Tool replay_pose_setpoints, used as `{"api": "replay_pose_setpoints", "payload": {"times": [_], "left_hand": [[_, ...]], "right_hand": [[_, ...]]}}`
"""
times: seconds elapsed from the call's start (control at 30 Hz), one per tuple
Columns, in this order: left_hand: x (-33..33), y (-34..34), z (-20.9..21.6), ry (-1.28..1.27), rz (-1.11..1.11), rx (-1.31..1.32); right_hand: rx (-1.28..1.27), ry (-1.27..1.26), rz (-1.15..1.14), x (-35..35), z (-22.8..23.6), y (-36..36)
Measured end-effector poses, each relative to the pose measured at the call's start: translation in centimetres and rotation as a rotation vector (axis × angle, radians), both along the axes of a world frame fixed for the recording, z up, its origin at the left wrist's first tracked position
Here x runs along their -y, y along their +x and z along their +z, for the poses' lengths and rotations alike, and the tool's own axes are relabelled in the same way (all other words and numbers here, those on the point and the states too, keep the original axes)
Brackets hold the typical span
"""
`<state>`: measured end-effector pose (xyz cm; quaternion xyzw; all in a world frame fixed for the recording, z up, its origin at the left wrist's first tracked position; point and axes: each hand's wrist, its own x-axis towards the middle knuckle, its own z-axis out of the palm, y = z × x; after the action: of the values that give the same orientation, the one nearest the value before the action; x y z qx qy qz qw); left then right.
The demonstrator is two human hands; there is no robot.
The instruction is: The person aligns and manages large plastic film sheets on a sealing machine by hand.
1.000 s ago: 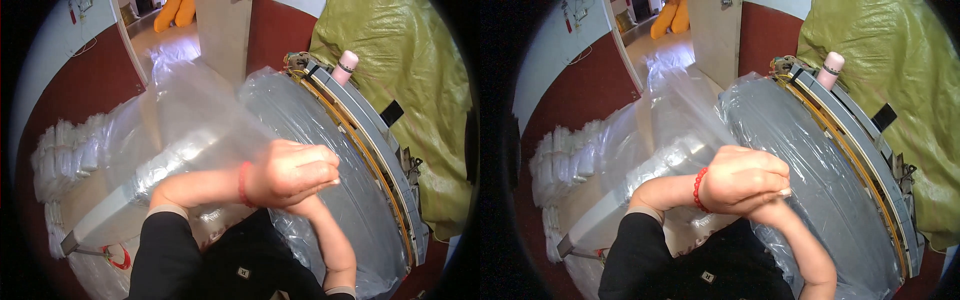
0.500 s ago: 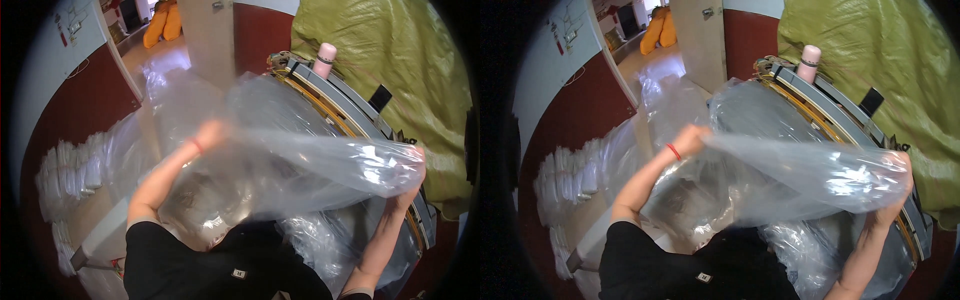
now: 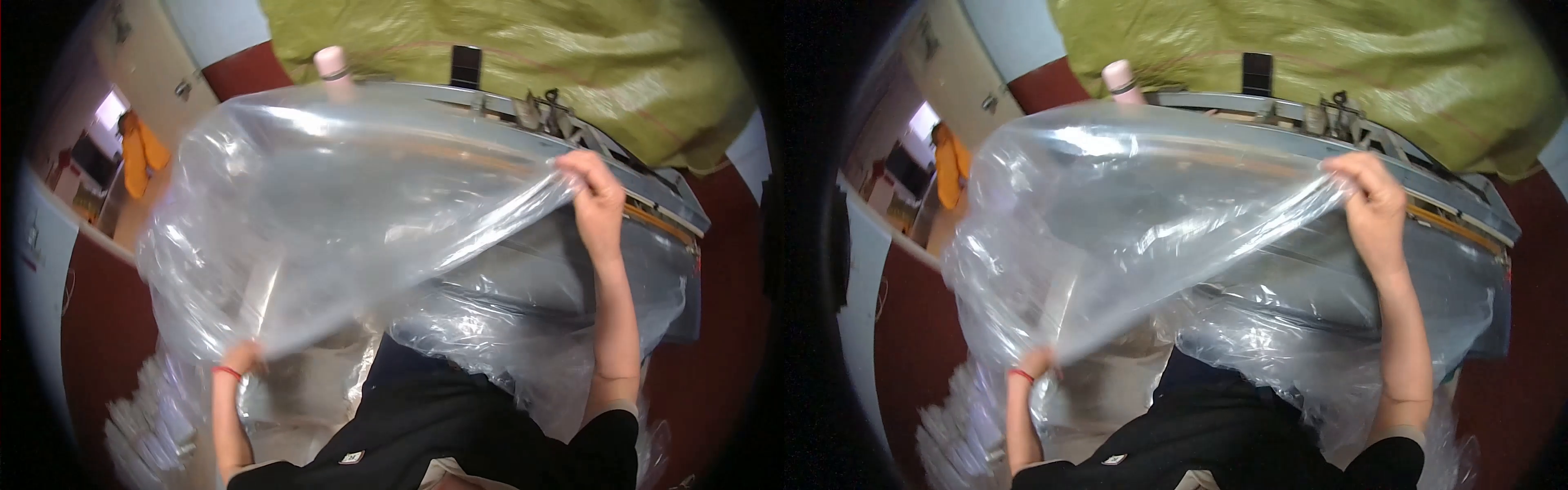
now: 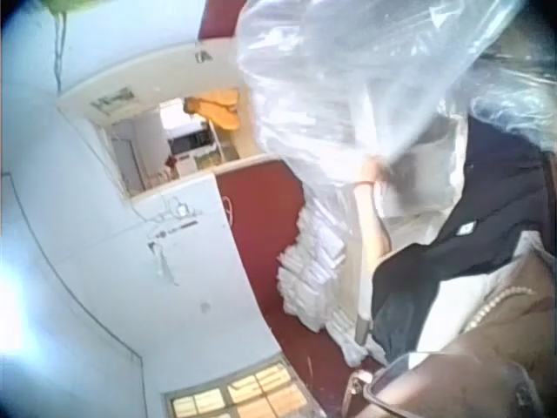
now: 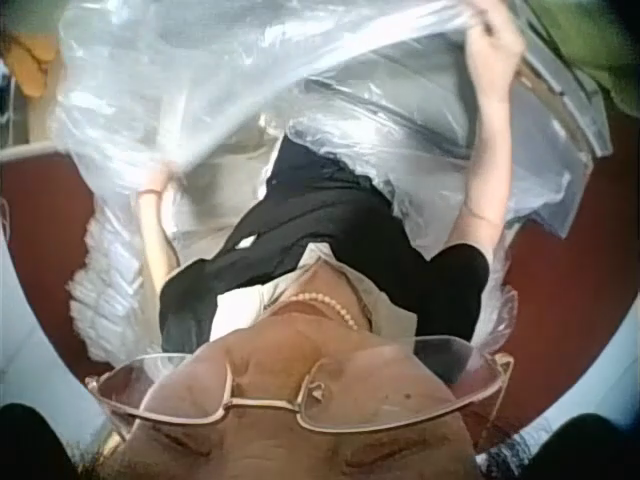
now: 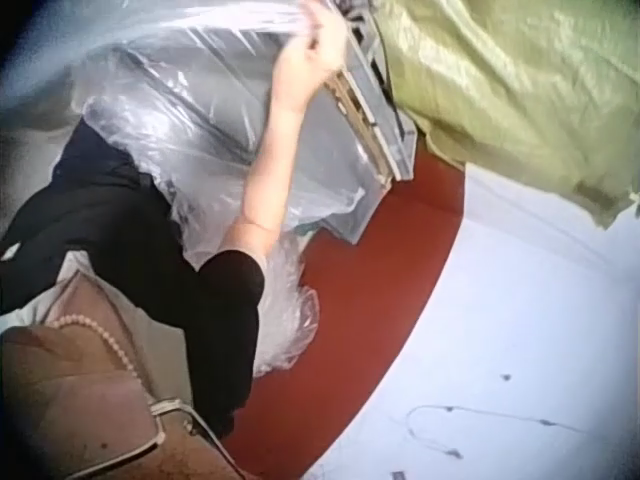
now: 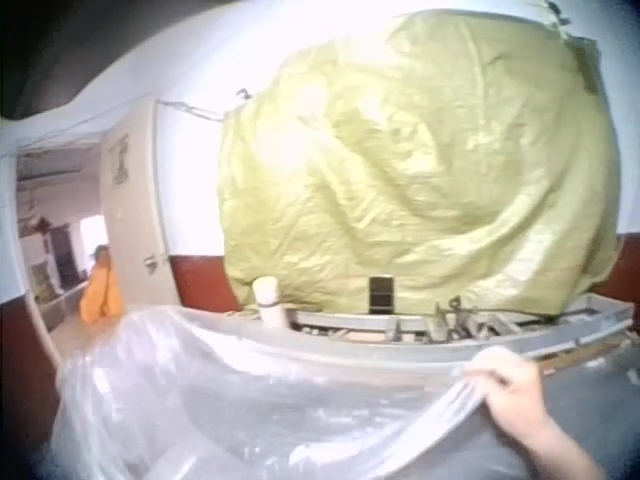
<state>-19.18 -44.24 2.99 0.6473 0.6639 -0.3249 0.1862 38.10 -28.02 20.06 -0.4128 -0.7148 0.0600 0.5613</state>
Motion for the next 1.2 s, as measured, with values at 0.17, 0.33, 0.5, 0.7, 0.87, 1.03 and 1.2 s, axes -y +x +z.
{"api": "replay_pose_setpoints", "payload": {"times": [0.17,0.33,0.5,0.7,0.87,1.03,1.2], "left_hand": [[-4.0,9.6,5.3,0.204,-0.032,0.549],[-12.2,24.0,13.5,0.790,-0.486,1.039],[-19.1,39.2,11.0,0.708,-0.757,1.026],[-23.8,46.2,6.3,0.172,-0.564,1.062],[-23.4,45.6,7.4,0.210,-0.281,1.418],[-18.0,40.9,10.1,-0.002,-1.070,1.278],[-14.3,38.9,6.3,0.409,-1.331,0.679]], "right_hand": [[0.215,-0.246,0.164,4.7,-1.5,4.7],[0.560,-0.317,0.048,9.6,-2.2,7.1],[0.546,-0.499,0.038,13.4,-4.5,9.2],[0.508,-0.587,-0.004,15.5,-8.2,12.0],[0.411,-0.659,-0.013,15.4,-9.1,13.0],[0.406,-0.596,-0.002,13.9,-9.6,12.8],[0.399,-0.647,-0.006,13.5,-10.1,12.5]]}}
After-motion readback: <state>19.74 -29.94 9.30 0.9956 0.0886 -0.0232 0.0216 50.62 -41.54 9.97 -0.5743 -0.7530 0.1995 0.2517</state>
